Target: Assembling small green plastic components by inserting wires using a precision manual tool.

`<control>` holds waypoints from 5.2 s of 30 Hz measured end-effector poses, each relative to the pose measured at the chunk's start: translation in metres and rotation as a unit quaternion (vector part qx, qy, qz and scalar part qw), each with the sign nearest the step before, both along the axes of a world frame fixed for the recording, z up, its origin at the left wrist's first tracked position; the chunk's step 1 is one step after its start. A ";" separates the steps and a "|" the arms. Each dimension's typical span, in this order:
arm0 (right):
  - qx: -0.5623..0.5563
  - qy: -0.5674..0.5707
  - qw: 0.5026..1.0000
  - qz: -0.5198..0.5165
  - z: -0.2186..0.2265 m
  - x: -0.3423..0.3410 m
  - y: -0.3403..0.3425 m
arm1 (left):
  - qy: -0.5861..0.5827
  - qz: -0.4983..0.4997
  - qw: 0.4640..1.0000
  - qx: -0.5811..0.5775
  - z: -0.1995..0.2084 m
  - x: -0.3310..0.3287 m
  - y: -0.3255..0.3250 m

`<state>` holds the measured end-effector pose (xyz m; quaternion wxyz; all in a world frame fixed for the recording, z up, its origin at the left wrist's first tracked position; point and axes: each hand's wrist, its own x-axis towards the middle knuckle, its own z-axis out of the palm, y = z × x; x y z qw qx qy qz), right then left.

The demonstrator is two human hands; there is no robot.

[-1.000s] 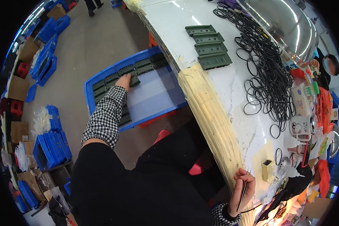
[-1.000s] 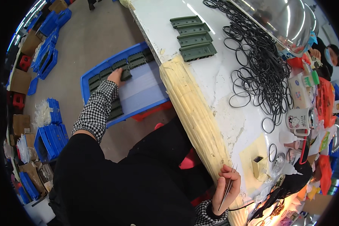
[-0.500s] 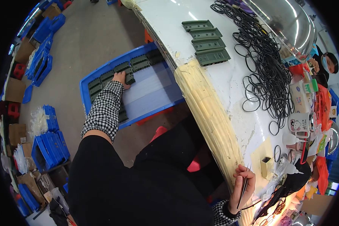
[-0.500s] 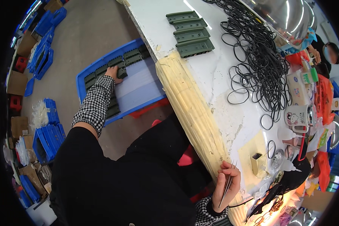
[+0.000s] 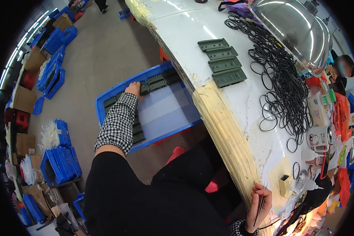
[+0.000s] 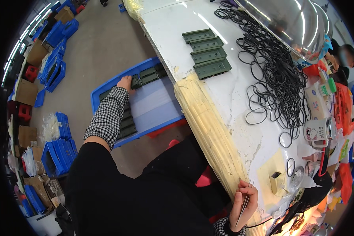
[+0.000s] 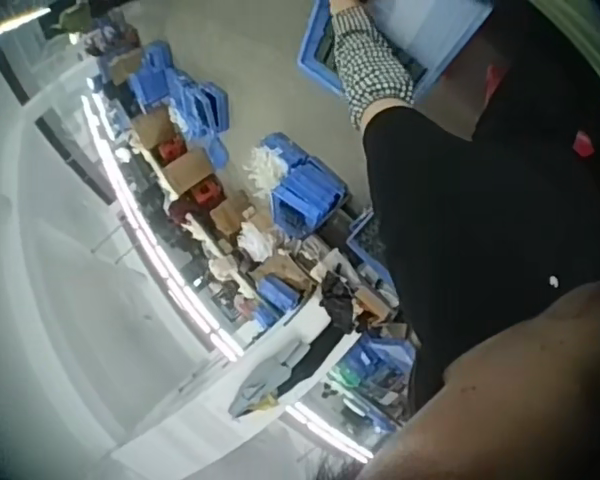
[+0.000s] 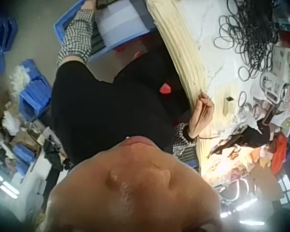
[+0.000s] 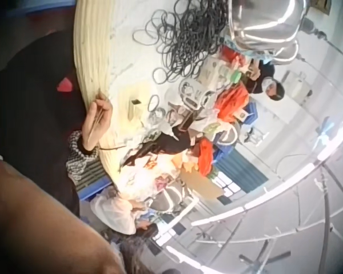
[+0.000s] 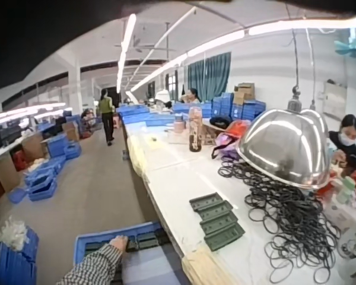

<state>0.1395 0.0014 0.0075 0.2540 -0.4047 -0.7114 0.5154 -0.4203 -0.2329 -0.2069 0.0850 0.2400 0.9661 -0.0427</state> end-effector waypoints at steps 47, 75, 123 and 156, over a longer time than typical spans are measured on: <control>0.039 0.078 0.996 -0.012 0.006 0.037 -0.004 | 0.019 -0.920 0.391 0.000 0.273 0.328 0.329; 0.036 0.041 0.998 0.005 0.009 0.014 -0.004 | 0.168 0.147 0.908 0.353 -0.060 0.099 0.023; 0.004 0.050 0.998 0.030 -0.003 0.024 -0.008 | -0.270 0.027 0.942 0.198 -0.038 0.167 -0.123; -0.009 0.049 0.997 0.052 0.002 0.024 0.000 | -0.167 -0.017 0.984 0.056 -0.040 0.163 -0.116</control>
